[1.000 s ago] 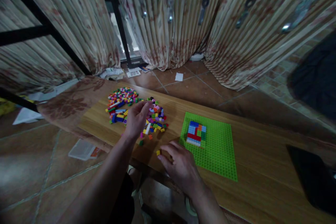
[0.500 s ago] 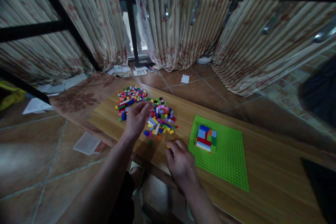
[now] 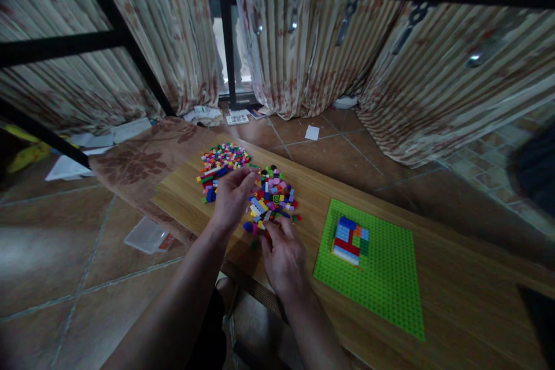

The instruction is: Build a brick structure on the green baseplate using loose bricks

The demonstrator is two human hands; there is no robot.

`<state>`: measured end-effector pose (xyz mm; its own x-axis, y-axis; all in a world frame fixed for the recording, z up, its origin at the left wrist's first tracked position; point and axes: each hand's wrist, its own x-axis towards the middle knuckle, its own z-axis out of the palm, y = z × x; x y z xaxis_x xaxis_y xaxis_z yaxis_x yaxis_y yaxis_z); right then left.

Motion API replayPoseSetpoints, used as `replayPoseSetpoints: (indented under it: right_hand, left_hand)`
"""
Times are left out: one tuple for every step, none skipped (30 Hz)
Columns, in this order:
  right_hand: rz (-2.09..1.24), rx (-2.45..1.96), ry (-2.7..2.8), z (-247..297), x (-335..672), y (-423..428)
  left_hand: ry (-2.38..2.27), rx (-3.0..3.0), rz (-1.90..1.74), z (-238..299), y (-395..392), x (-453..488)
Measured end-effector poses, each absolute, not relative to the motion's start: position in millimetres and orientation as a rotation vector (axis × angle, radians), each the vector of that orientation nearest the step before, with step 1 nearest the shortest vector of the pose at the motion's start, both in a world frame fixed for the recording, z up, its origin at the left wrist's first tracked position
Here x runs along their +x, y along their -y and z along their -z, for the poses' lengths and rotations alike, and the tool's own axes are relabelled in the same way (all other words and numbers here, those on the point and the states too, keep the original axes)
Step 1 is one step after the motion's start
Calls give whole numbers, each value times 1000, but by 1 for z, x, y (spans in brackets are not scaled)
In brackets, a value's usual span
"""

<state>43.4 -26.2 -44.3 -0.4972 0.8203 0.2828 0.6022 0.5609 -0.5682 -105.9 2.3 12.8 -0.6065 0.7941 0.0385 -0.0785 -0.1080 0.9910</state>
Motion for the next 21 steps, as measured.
replayPoseSetpoints:
  right_hand:
    - [-538, -1134, 2276, 46, 43, 25]
    - [-527, -1128, 2274, 48, 43, 23]
    - [-513, -1120, 2264, 49, 44, 20]
    - [-496, -1115, 2245, 51, 45, 18]
    - [-477, -1112, 2222, 51, 46, 16]
    - [-459, -1112, 2201, 52, 46, 15]
    - [-445, -1112, 2185, 52, 46, 14]
    - [-435, -1109, 2172, 52, 46, 14]
    - [-433, -1102, 2163, 51, 44, 15]
    - [-441, -1092, 2158, 51, 42, 17]
    - [-454, -1078, 2160, 50, 40, 20]
    - [-469, -1063, 2167, 49, 38, 22]
    - [-483, -1050, 2178, 49, 35, 25]
    - [-497, -1036, 2197, 48, 33, 27]
    - [-504, -1027, 2217, 48, 31, 29]
    - [-503, -1022, 2236, 48, 30, 31]
    - [-498, -1019, 2254, 48, 29, 32]
    - [-492, -1015, 2271, 48, 28, 33]
    - [-487, -1007, 2287, 49, 27, 34]
    - [-482, -1000, 2299, 49, 27, 34]
    - [-481, -994, 2304, 49, 27, 34]
  left_hand:
    - [-1531, 794, -1785, -13, -2, -106]
    - [-1525, 788, -1786, -13, -2, -106]
    - [-1521, 783, -1788, -14, -2, -107]
    - [-1515, 777, -1790, -14, -2, -107]
    - [-1510, 774, -1794, -15, -2, -108]
    - [-1506, 769, -1802, -15, -1, -109]
    - [-1504, 763, -1812, -16, -1, -110]
    - [-1504, 755, -1820, -17, 0, -111]
    - [-1507, 748, -1827, -17, 0, -112]
    - [-1509, 741, -1831, -18, 0, -113]
    - [-1510, 733, -1833, -18, 1, -115]
    - [-1511, 726, -1835, -18, 1, -116]
    - [-1512, 719, -1837, -19, 2, -117]
    - [-1511, 712, -1840, -19, 2, -118]
    - [-1511, 704, -1846, -19, 3, -119]
    - [-1510, 696, -1851, -19, 3, -120]
    - [-1506, 689, -1855, -19, 3, -121]
    - [-1501, 684, -1856, -19, 4, -122]
    - [-1495, 681, -1854, -18, 4, -122]
    - [-1491, 678, -1851, -18, 4, -123]
    - [-1488, 675, -1848, -18, 4, -123]
